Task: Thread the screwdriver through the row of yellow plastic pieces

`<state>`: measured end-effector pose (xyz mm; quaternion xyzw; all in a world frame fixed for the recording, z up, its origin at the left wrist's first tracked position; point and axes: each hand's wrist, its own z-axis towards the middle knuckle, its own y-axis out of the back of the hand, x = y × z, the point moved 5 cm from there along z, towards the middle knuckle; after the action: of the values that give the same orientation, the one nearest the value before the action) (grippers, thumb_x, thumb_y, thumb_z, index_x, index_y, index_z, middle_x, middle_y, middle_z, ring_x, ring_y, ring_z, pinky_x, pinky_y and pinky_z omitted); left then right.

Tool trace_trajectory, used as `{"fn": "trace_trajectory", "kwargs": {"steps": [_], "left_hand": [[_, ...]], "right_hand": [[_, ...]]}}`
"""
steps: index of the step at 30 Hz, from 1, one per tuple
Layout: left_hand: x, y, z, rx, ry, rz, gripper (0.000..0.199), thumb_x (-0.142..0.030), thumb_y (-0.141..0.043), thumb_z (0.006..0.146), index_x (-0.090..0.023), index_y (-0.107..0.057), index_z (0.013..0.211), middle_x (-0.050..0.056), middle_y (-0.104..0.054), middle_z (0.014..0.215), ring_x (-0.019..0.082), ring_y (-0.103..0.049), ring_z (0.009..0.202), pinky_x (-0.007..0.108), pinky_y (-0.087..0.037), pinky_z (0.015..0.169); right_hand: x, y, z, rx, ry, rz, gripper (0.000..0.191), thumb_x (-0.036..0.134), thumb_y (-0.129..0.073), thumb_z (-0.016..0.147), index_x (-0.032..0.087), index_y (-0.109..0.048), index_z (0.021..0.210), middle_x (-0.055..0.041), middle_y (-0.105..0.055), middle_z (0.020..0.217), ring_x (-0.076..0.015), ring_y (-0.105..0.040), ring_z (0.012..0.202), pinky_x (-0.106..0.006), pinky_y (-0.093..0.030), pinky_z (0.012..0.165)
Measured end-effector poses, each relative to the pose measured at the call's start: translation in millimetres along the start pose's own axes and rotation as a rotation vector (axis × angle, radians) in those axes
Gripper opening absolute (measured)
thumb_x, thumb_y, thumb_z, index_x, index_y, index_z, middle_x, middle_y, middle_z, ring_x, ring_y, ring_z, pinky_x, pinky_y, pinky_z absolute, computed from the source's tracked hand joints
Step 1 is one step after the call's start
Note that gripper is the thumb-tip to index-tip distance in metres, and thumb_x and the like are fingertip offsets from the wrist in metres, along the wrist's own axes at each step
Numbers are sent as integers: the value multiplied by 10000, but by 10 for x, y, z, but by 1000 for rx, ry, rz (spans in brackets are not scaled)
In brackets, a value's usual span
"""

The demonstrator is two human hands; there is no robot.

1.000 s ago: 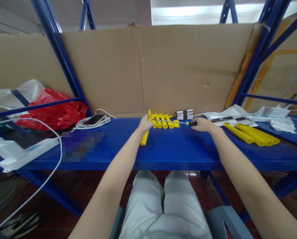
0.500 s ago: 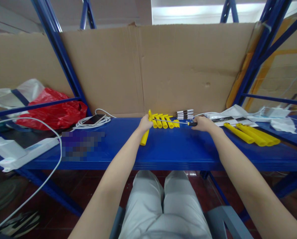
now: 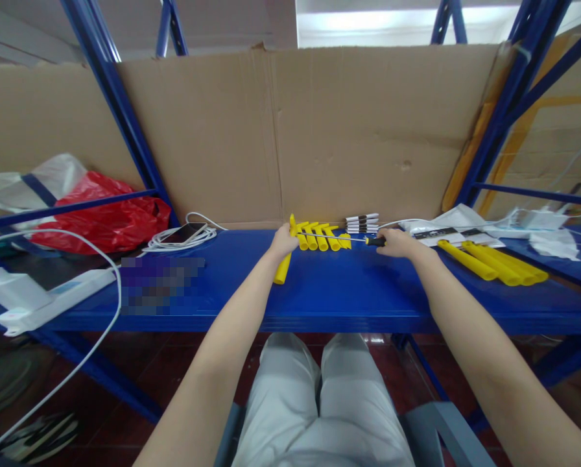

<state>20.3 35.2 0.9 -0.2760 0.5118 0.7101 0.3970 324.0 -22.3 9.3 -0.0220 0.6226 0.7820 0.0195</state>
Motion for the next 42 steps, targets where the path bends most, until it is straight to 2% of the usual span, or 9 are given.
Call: {"fn": "trace_trajectory", "kwargs": {"steps": [9,14,18,27,33,42], "left_hand": [[2,-9,11,18,-5,10,303,-39,-664,696,-132,-629,982,181,-740,1163,314,-696,1123,355,-548,904],[0,-14,12,23,-8,1,313,-9,-637,699,-137,-620,984,176,-740,1171,301,-694,1128,352,-548,908],[26,-19,31,4,-14,-20,282,-57,-692,694,-142,-634,956,165,-751,1135,305,-702,1109,354,-552,908],[66,-38,73,10,-47,-7,317,-91,-682,727,-113,-649,1041,197,-732,1179,308,-702,1118,370,-549,913],[29,-25,41,22,-32,-6,312,-80,-671,722,-127,-650,1029,169,-741,1172,296,-695,1135,350,-546,924],[76,-43,95,14,-48,-10,321,-95,-706,690,-147,-652,1001,147,-760,1111,291,-704,1097,343,-549,901]], "right_hand": [[-8,25,-13,-34,21,-38,226,282,-608,757,211,-678,960,-123,-752,1006,-289,-679,956,-327,-462,737],[-23,31,-15,-55,-8,-25,280,273,-624,748,200,-661,1016,-128,-751,978,-280,-685,917,-314,-464,724],[-18,19,-13,-52,9,3,311,286,-641,746,206,-644,1046,-125,-754,976,-283,-691,916,-313,-469,727],[-13,-74,22,44,9,53,280,309,-612,764,214,-665,1022,-101,-759,961,-267,-709,884,-301,-473,687],[-31,-46,24,8,-18,-30,272,322,-622,764,215,-655,1011,-118,-759,985,-296,-699,953,-320,-463,710],[-34,-67,18,22,-23,1,345,359,-665,742,211,-644,1053,-123,-754,969,-300,-701,916,-330,-472,709]]}}
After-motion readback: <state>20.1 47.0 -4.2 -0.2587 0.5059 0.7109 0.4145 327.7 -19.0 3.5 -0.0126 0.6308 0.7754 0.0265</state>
